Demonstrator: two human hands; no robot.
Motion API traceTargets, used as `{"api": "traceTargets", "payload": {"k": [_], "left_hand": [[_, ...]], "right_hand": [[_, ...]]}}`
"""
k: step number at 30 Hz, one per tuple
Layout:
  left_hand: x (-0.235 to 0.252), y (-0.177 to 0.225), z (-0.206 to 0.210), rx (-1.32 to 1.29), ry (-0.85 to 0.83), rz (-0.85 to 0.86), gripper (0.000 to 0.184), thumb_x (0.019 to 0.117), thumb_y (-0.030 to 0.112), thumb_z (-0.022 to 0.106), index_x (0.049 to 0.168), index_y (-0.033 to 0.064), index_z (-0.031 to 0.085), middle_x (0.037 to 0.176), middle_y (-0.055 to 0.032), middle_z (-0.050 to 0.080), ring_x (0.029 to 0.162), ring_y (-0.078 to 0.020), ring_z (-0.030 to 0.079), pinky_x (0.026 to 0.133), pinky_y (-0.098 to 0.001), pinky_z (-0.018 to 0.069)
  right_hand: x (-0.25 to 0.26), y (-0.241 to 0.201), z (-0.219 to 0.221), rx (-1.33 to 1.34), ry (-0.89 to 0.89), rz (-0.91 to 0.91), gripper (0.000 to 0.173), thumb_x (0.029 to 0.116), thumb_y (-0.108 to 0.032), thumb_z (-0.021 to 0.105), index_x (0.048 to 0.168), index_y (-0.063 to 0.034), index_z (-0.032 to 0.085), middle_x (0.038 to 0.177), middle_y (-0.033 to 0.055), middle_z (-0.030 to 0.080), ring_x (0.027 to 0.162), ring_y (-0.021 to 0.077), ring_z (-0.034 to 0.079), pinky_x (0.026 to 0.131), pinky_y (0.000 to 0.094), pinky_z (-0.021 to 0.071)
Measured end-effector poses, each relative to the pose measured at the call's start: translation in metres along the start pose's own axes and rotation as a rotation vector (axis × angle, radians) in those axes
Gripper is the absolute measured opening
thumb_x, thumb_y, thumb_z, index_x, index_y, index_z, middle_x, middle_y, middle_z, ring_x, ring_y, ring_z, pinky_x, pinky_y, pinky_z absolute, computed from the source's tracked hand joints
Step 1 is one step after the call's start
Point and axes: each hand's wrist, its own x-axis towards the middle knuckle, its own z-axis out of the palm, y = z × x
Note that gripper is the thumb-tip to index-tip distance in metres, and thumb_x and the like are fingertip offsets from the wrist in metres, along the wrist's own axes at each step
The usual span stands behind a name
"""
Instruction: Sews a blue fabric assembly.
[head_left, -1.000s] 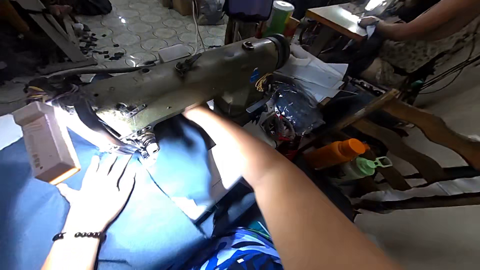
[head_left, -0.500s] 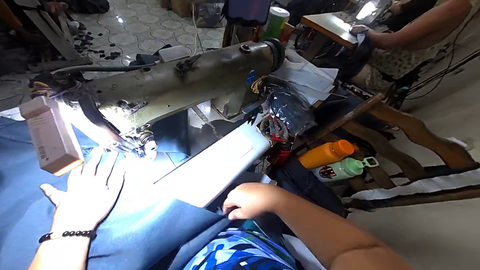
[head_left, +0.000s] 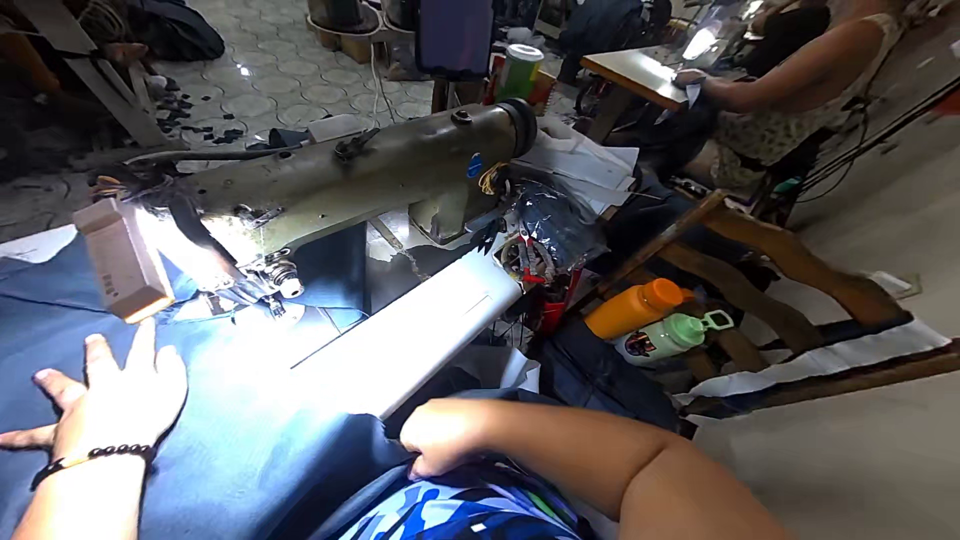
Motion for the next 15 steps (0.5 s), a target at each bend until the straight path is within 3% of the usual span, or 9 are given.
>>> {"api": "traceTargets", "payload": {"k": [2,4,5,6,7,8,10,13,15], "left_hand": [[-0.003,0.000,-0.002,0.041,-0.025,-0.011,0.055,0.1112,0.047,0.018,0.165,0.0362,0.017,0.173,-0.0134,0.012,0.153,-0.0559,0.009,0.101,-0.0895,0.0142],[-0.011,-0.002,-0.006,0.067,-0.049,-0.004,0.057,0.1105,0.050,0.024,0.166,0.0342,0.017,0.172,-0.0170,0.014,0.151,-0.0588,0.014,0.100,-0.0876,0.0212],[-0.020,-0.004,-0.010,0.091,-0.073,0.014,0.061,0.1098,0.051,0.028,0.166,0.0302,0.018,0.170,-0.0226,0.017,0.148,-0.0618,0.020,0.100,-0.0852,0.0269],[-0.031,-0.006,-0.018,0.130,-0.108,0.061,0.065,0.1089,0.052,0.034,0.166,0.0217,0.022,0.164,-0.0317,0.024,0.141,-0.0653,0.032,0.099,-0.0811,0.0344],[-0.040,-0.010,-0.028,0.158,-0.133,0.146,0.069,0.1075,0.052,0.041,0.162,0.0105,0.031,0.153,-0.0410,0.036,0.129,-0.0670,0.045,0.095,-0.0778,0.0406],[-0.045,-0.017,-0.038,0.158,-0.132,0.249,0.067,0.1060,0.050,0.046,0.153,0.0016,0.044,0.138,-0.0436,0.050,0.118,-0.0642,0.056,0.091,-0.0751,0.0453],[-0.050,-0.036,-0.047,0.045,-0.024,0.420,0.062,0.1012,0.047,0.055,0.132,-0.0065,0.060,0.118,-0.0395,0.064,0.106,-0.0581,0.064,0.086,-0.0718,0.0482],[-0.037,-0.065,-0.032,0.029,0.071,0.657,0.075,0.0933,0.050,0.064,0.151,0.0052,0.047,0.143,-0.0382,0.048,0.131,-0.0600,0.047,0.103,-0.0756,0.0345],[-0.029,-0.079,-0.012,0.072,0.003,0.758,0.071,0.1007,0.051,0.051,0.160,0.0139,0.037,0.161,-0.0310,0.033,0.146,-0.0582,0.030,0.109,-0.0822,0.0186]], "right_hand": [[-0.020,-0.017,-0.048,-0.015,0.044,-0.051,0.024,0.1011,-0.015,0.062,0.105,0.0075,0.069,0.090,0.0218,0.069,0.080,0.0312,0.067,0.072,0.0504,0.0542],[-0.021,-0.009,-0.087,-0.011,0.546,-0.084,0.021,0.0941,-0.001,0.061,0.110,0.0103,0.068,0.102,0.0263,0.068,0.095,0.0345,0.067,0.084,0.0509,0.0518],[-0.009,-0.001,-0.101,-0.036,0.830,-0.022,0.030,0.0953,-0.001,0.059,0.123,0.0069,0.066,0.117,0.0274,0.068,0.109,0.0368,0.067,0.094,0.0529,0.0534],[0.002,0.007,-0.111,-0.098,1.001,0.073,0.044,0.1004,-0.009,0.058,0.144,-0.0021,0.056,0.142,0.0243,0.058,0.126,0.0353,0.061,0.105,0.0516,0.0503],[0.011,0.014,-0.115,-0.128,1.060,0.140,0.059,0.1035,-0.021,0.058,0.159,-0.0088,0.039,0.161,0.0235,0.037,0.145,0.0359,0.044,0.118,0.0519,0.0373],[0.018,0.018,-0.115,-0.111,1.070,0.155,0.069,0.1033,-0.031,0.059,0.163,-0.0131,0.029,0.167,0.0231,0.025,0.152,0.0372,0.032,0.121,0.0538,0.0312],[0.031,0.026,-0.102,-0.041,1.040,0.155,0.077,0.0977,-0.044,0.066,0.162,-0.0195,0.033,0.158,0.0225,0.040,0.141,0.0399,0.045,0.108,0.0585,0.0438],[0.043,0.034,-0.102,0.062,0.867,0.263,0.084,0.0945,-0.031,0.070,0.165,-0.0282,0.024,0.139,0.0200,0.060,0.120,0.0389,0.063,0.094,0.0606,0.0530],[0.046,0.029,-0.111,0.061,0.800,0.307,0.095,0.0920,-0.021,0.069,0.166,-0.0348,0.011,0.115,0.0190,0.071,0.107,0.0393,0.069,0.086,0.0623,0.0535]]}}
